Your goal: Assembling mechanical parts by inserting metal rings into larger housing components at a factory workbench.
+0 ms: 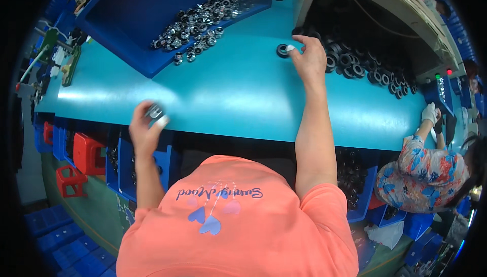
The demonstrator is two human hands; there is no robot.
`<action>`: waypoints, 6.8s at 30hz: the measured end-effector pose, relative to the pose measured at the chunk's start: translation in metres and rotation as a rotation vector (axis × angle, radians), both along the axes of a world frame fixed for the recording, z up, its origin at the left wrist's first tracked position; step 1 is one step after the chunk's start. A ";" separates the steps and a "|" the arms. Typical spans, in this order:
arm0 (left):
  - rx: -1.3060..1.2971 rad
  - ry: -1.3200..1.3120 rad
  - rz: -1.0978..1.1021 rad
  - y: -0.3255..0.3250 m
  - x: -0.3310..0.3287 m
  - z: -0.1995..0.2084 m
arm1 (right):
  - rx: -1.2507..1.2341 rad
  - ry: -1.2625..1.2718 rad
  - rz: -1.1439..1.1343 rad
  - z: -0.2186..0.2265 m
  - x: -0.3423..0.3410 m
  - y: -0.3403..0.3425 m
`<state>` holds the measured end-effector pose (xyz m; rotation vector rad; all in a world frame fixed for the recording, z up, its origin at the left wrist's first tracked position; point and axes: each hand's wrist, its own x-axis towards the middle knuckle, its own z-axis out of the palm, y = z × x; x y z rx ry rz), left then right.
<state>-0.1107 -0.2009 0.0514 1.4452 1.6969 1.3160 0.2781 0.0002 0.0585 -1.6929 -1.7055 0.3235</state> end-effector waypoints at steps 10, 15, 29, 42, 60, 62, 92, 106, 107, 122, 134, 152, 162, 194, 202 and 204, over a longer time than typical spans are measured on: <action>-0.392 0.499 0.200 -0.112 -0.094 -0.006 | -0.123 -0.258 0.045 -0.026 -0.017 0.006; -0.045 -0.249 -0.198 -0.006 0.025 0.002 | 0.047 0.288 0.415 -0.008 -0.065 -0.019; -0.059 -1.291 -0.598 0.104 0.082 -0.034 | -0.233 0.476 0.725 -0.021 -0.102 0.009; -0.031 -1.338 -0.588 0.102 0.076 -0.045 | 0.165 -0.091 0.402 -0.070 -0.164 0.041; 0.221 -0.201 -0.109 0.093 0.105 -0.039 | -0.710 1.310 0.573 -0.030 -0.107 -0.010; 0.234 -0.166 -0.085 0.091 0.111 -0.037 | -0.777 1.361 0.545 -0.025 -0.101 -0.023; 0.542 0.170 0.000 0.085 0.116 -0.032 | -1.100 1.419 0.890 -0.044 -0.106 -0.032; 0.047 -0.439 -0.284 0.091 0.098 -0.050 | -1.006 1.186 0.780 -0.035 -0.109 -0.033; 0.034 -0.474 -0.290 0.091 0.097 -0.049 | -0.991 1.156 0.774 -0.035 -0.109 -0.033; -0.043 -0.867 -0.319 0.091 0.094 -0.050 | -0.673 0.796 0.688 -0.019 -0.115 -0.044; -0.079 -1.328 -0.442 0.090 0.081 -0.052 | -0.527 0.769 0.744 -0.019 -0.117 -0.046; -0.098 -1.189 -0.401 0.090 0.086 -0.048 | -0.488 0.901 0.748 -0.030 -0.120 -0.044; 0.024 -0.657 -0.262 0.088 0.106 -0.039 | -0.390 0.720 0.734 -0.028 -0.126 -0.054; -0.074 -1.382 -0.593 0.093 0.076 -0.051 | -0.637 0.927 0.668 -0.027 -0.116 -0.041; -0.046 -1.255 -0.452 0.089 0.085 -0.046 | -0.061 0.421 0.819 -0.021 -0.128 -0.058; -0.049 -1.167 -0.389 0.088 0.089 -0.043 | -0.018 0.323 0.811 -0.020 -0.129 -0.061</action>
